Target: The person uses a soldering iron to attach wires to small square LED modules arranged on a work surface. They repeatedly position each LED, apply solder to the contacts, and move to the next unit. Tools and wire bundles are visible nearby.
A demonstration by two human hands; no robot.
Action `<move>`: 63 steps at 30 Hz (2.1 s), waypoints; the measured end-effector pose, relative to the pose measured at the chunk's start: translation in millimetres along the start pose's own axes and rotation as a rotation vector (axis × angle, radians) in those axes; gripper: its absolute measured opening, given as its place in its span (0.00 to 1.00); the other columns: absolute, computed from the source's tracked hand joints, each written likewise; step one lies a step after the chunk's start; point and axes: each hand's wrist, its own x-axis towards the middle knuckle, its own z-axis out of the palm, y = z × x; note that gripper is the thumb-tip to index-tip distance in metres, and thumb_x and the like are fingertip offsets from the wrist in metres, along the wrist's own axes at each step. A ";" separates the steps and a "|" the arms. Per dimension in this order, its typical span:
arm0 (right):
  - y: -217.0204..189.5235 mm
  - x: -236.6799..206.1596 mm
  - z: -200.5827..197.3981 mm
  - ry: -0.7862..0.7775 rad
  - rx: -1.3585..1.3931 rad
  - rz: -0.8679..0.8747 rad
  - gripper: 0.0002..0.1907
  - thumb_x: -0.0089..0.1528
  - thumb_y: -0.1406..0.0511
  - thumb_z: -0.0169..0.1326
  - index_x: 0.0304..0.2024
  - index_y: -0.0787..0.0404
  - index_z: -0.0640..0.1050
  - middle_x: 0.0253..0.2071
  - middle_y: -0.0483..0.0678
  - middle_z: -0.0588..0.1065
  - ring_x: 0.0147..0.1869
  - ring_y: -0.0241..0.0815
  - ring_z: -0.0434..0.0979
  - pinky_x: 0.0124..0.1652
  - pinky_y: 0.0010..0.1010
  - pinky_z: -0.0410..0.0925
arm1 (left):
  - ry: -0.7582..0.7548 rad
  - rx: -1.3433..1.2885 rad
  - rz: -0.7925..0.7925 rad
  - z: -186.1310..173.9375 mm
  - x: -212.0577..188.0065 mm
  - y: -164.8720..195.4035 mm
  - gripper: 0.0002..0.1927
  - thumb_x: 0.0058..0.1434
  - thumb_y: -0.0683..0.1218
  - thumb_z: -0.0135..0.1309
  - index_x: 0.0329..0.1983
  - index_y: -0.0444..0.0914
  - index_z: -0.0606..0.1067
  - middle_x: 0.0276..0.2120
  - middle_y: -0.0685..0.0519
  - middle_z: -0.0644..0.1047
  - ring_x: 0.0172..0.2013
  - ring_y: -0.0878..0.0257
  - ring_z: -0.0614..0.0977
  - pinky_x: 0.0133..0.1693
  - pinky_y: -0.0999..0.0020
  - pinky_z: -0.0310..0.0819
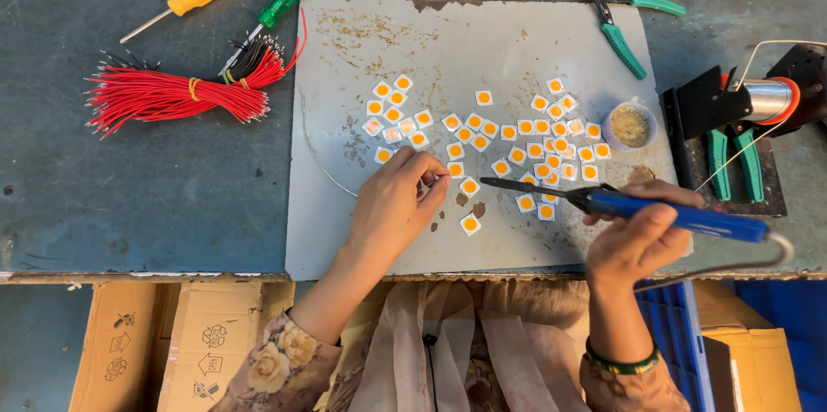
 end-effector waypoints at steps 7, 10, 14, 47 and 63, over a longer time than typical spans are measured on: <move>13.0 8.6 11.3 -0.051 -0.075 0.018 0.28 0.77 0.46 0.45 0.47 0.67 0.64 0.36 0.52 0.69 0.26 0.40 0.74 0.25 0.24 0.68 | 0.059 0.111 0.020 11.8 3.2 1.6 0.05 0.60 0.46 0.61 0.36 0.44 0.77 0.31 0.60 0.77 0.30 0.62 0.81 0.29 0.64 0.74; 15.2 10.0 12.1 -0.061 -0.093 0.010 0.28 0.77 0.46 0.45 0.47 0.67 0.65 0.35 0.52 0.69 0.26 0.40 0.74 0.25 0.23 0.68 | 0.076 0.128 0.033 13.7 6.0 1.9 0.05 0.60 0.47 0.61 0.36 0.44 0.77 0.31 0.60 0.76 0.30 0.63 0.81 0.28 0.65 0.74; 15.0 10.2 13.4 -0.063 -0.105 0.001 0.29 0.77 0.45 0.45 0.47 0.67 0.64 0.37 0.52 0.69 0.26 0.39 0.75 0.24 0.22 0.67 | 0.068 0.140 0.026 14.0 8.9 0.8 0.05 0.60 0.47 0.62 0.36 0.44 0.77 0.30 0.60 0.76 0.29 0.62 0.81 0.27 0.64 0.73; -29.8 22.8 15.4 -0.117 -0.151 -0.117 0.30 0.76 0.45 0.46 0.45 0.67 0.64 0.30 0.52 0.69 0.21 0.35 0.70 0.20 0.20 0.63 | 0.019 -0.017 0.049 -0.1 -6.6 -0.2 0.04 0.59 0.45 0.62 0.35 0.44 0.77 0.28 0.59 0.76 0.28 0.62 0.78 0.30 0.64 0.72; -18.7 0.6 17.9 -0.156 -0.190 -0.109 0.31 0.74 0.44 0.47 0.47 0.67 0.64 0.30 0.55 0.71 0.22 0.36 0.71 0.23 0.19 0.65 | 0.060 0.079 0.130 7.0 -9.8 -7.1 0.05 0.58 0.44 0.62 0.33 0.42 0.76 0.28 0.57 0.74 0.32 0.60 0.79 0.34 0.62 0.73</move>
